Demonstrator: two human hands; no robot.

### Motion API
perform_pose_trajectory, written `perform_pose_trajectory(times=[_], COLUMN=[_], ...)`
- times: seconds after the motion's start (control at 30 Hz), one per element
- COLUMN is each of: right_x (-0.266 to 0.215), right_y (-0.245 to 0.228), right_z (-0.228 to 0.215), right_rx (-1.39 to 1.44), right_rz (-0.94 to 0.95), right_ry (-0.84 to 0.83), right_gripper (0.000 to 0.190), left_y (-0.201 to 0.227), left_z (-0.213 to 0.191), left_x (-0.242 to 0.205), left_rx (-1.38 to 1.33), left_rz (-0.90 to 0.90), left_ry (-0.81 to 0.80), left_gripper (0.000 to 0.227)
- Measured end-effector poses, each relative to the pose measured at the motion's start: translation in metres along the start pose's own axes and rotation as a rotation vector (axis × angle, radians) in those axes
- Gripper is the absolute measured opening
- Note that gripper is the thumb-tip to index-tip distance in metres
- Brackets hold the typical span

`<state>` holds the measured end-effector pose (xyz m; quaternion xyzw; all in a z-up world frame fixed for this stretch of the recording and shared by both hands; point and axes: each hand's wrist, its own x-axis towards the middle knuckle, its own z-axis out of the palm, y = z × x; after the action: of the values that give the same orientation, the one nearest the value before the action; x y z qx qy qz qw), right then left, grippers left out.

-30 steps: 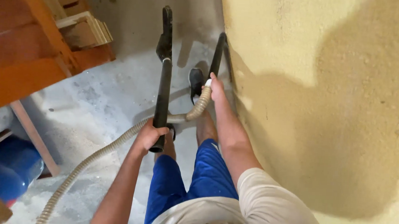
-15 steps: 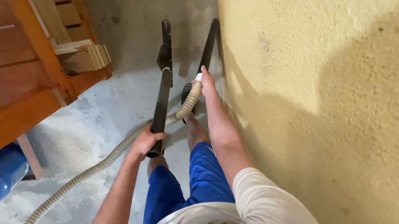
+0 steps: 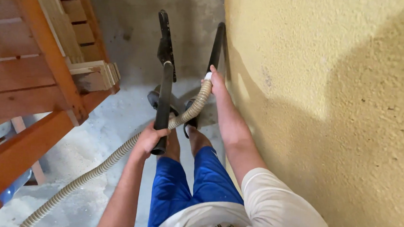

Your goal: Vacuuming sawdust and debris from a workshop floor using a shop vacuum and floor attachment.

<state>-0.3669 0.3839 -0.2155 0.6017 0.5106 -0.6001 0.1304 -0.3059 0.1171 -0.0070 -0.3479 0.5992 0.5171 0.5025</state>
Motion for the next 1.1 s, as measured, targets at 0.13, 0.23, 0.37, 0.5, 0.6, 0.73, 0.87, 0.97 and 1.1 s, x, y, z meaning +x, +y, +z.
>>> perform_pose_trajectory(times=[0.13,0.23,0.37,0.5,0.6,0.73,0.87,0.97,1.1], right_x=[0.053,0.045,0.099,0.134,0.176,0.185,0.212,0.260,0.300], right_y=[-0.016,-0.041,-0.114,-0.143,-0.158,-0.239,-0.323,-0.342,-0.350], right_z=[0.035,0.064,0.109,0.149,0.182,0.232,0.290,0.319,0.345], right_rx=[0.170,0.119,0.195,0.169,0.160,0.058,0.187,0.245,0.296], right_rz=[-0.012,-0.102,-0.173,-0.108,-0.123,-0.163,-0.073,-0.041,0.020], right_ry=[-0.054,-0.055,-0.052,-0.009,-0.059,-0.144,-0.129,-0.106,-0.116], right_gripper=[0.059,0.058,0.059,0.061,0.065,0.063,0.040,0.040,0.038], left_y=[0.028,0.024,0.105,0.158,0.200,0.237,0.318,0.352,0.379], left_z=[-0.028,-0.044,-0.055,-0.065,-0.078,-0.084,-0.087,-0.092,-0.100], left_x=[0.018,0.029,0.028,0.041,0.060,0.096,0.093,0.111,0.126], left_rx=[-0.006,0.075,0.033,0.003,-0.008,-0.056,-0.057,-0.070,-0.244], left_rz=[-0.015,0.018,0.019,0.004,0.001,-0.009,-0.127,-0.175,-0.140], left_ry=[-0.006,0.007,0.014,0.022,0.027,0.053,0.070,0.089,0.046], left_gripper=[0.046,0.049,0.050,0.047,0.047,0.046,0.041,0.046,0.047])
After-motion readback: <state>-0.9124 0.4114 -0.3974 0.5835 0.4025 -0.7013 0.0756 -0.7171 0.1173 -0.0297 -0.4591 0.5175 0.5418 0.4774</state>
